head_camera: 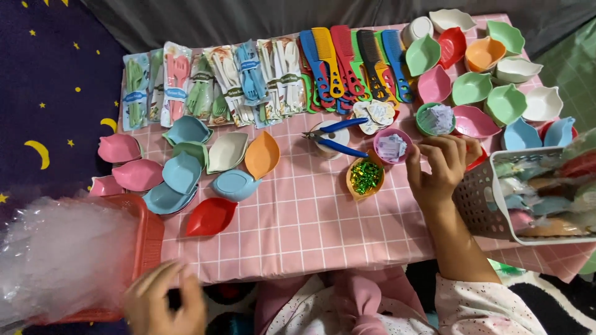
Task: Assembling decorative leaf-shaped pouches by inserting small packets and sealing them with a tool.
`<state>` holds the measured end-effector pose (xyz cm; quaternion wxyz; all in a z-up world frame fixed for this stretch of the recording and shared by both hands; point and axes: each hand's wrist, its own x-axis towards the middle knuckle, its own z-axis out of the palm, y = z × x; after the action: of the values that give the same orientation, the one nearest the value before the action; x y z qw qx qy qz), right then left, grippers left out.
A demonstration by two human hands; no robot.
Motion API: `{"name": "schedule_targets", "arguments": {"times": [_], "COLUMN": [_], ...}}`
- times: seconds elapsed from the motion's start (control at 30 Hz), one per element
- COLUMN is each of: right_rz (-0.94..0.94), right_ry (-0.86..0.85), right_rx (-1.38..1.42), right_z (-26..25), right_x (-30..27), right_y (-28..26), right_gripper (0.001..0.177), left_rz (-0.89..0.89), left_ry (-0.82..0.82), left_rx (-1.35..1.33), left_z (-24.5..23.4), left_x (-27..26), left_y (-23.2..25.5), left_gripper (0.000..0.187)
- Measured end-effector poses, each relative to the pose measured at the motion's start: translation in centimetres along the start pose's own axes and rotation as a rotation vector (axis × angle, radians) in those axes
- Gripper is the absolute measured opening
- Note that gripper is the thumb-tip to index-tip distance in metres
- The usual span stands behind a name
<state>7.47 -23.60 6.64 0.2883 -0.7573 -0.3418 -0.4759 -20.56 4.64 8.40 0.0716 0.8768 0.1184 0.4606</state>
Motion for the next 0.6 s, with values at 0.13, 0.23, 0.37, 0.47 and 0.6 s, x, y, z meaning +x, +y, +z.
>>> {"name": "schedule_targets", "arguments": {"times": [0.13, 0.23, 0.37, 0.47, 0.6], "right_rz": [0.049, 0.085, 0.106, 0.117, 0.133], "right_ry": [-0.018, -0.022, -0.049, -0.057, -0.061], "right_rx": [0.034, 0.035, 0.040, 0.051, 0.045], "right_z": [-0.1, -0.1, -0.1, 0.0, 0.1], "right_x": [-0.5, -0.9, -1.1, -1.3, -1.5], "right_y": [0.2, 0.4, 0.5, 0.7, 0.9], "right_gripper": [0.019, 0.018, 0.017, 0.018, 0.020], "left_rz": [-0.201, -0.100, -0.118, -0.190, -0.057], "left_ry": [-0.102, -0.072, 0.019, 0.055, 0.055], "left_rx": [0.410, 0.521, 0.565, 0.468, 0.446], "left_z": [-4.5, -4.1, -2.9, -2.7, -3.1], "left_x": [-2.3, -2.1, -3.7, -4.2, -3.7], "left_y": [-5.1, -6.6, -8.8, -8.9, -9.6], "left_gripper": [0.019, 0.052, 0.030, 0.020, 0.016]}}
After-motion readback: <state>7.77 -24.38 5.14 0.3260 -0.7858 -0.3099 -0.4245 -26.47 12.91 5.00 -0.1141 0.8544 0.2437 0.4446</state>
